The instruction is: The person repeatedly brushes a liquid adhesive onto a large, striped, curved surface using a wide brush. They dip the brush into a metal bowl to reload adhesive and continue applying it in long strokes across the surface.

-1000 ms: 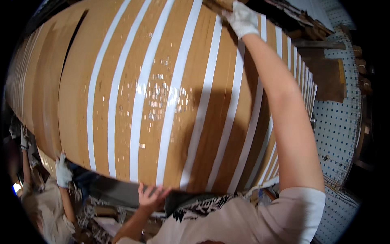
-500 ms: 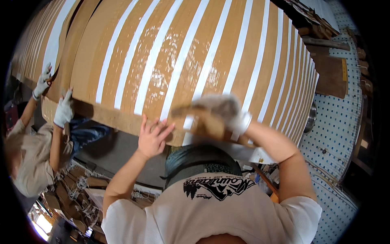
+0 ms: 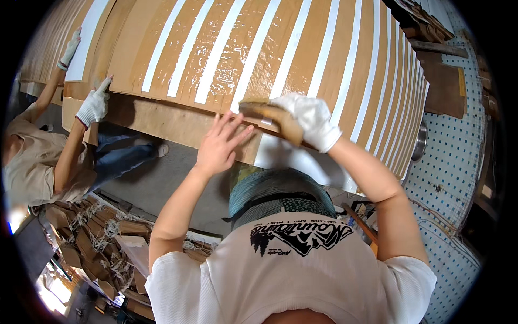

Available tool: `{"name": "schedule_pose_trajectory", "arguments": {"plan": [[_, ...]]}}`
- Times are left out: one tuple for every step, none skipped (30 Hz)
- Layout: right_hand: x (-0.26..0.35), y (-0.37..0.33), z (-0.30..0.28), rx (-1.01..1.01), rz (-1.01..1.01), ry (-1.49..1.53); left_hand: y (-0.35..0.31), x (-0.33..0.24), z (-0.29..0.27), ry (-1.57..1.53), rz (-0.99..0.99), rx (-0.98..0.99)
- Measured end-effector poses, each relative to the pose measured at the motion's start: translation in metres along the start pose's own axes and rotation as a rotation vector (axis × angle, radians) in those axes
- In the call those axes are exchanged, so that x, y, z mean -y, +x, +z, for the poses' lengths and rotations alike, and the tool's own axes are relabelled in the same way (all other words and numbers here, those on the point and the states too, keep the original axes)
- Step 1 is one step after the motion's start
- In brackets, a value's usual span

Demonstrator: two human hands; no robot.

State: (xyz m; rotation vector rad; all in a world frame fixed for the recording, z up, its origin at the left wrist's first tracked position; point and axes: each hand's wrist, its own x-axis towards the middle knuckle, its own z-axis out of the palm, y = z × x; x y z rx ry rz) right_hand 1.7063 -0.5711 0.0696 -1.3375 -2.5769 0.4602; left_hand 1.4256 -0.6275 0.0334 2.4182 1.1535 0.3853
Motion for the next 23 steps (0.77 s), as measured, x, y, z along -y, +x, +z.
{"name": "schedule_pose_trajectory", "arguments": {"plan": [[-0.007,0.006,-0.008,0.052,0.084,-0.009,-0.006,0.0,0.001,-0.078,-0.003,-0.01],[-0.013,0.016,-0.022,0.104,0.168,-0.017,-0.01,0.0,0.0,-0.157,-0.007,-0.02],[0.004,0.042,-0.048,0.284,0.396,-0.158,-0.015,0.002,-0.002,-0.091,-0.052,-0.07],[-0.011,0.038,-0.035,-0.088,0.341,-0.139,-0.012,0.005,-0.002,-0.057,-0.15,-0.204],[-0.025,0.04,-0.025,-0.263,0.259,-0.099,-0.004,0.012,-0.001,-0.026,-0.247,-0.337],[-0.027,0.043,-0.02,-0.43,0.169,-0.053,0.001,0.018,0.001,0.007,-0.356,-0.467],[-0.005,0.045,-0.03,-0.051,0.381,-0.084,0.005,0.024,0.001,0.035,-0.435,-0.431],[-0.017,0.02,0.008,-0.286,0.193,-0.028,0.01,0.03,0.001,0.063,-0.511,-0.394],[0.003,0.011,0.008,-0.254,0.149,-0.055,0.012,0.035,-0.001,0.097,-0.595,-0.364],[0.022,-0.001,0.004,-0.219,0.11,-0.091,0.016,0.037,0.001,0.178,-0.605,-0.32],[0.027,-0.007,0.0,-0.139,0.11,-0.017,0.018,0.036,0.003,0.259,-0.616,-0.272],[0.031,-0.013,-0.005,-0.062,0.116,0.057,0.021,0.035,0.005,0.34,-0.62,-0.222],[0.032,-0.016,-0.01,0.015,0.121,0.131,0.023,0.034,0.004,0.351,-0.645,-0.17],[0.025,-0.014,-0.016,-0.03,0.118,0.066,0.026,0.033,0.001,0.362,-0.67,-0.119],[0.01,-0.004,-0.022,-0.076,0.111,0.002,0.03,0.031,-0.003,0.376,-0.698,-0.071],[-0.006,0.004,-0.028,-0.121,0.109,-0.063,0.034,0.027,-0.005,0.357,-0.717,-0.041],[-0.025,0.016,-0.033,-0.114,0.27,-0.091,0.038,0.024,-0.007,0.34,-0.739,-0.011],[-0.033,0.016,-0.033,-0.121,0.297,-0.127,0.043,0.02,-0.01,0.324,-0.76,0.017],[-0.041,0.016,-0.033,-0.127,0.325,-0.164,0.049,0.014,-0.013,0.332,-0.779,0.053],[-0.049,0.016,-0.033,-0.13,0.351,-0.199,0.054,0.005,-0.015,0.341,-0.796,0.088],[-0.04,0.005,-0.025,-0.161,0.23,-0.134,0.058,0.001,-0.018,0.351,-0.818,0.119],[-0.024,-0.014,-0.016,-0.19,0.11,-0.077,0.061,0.001,-0.018,0.364,-0.848,0.162],[-0.029,-0.013,-0.017,-0.196,0.117,-0.082,0.064,0.0,-0.017,0.378,-0.875,0.204]]}}
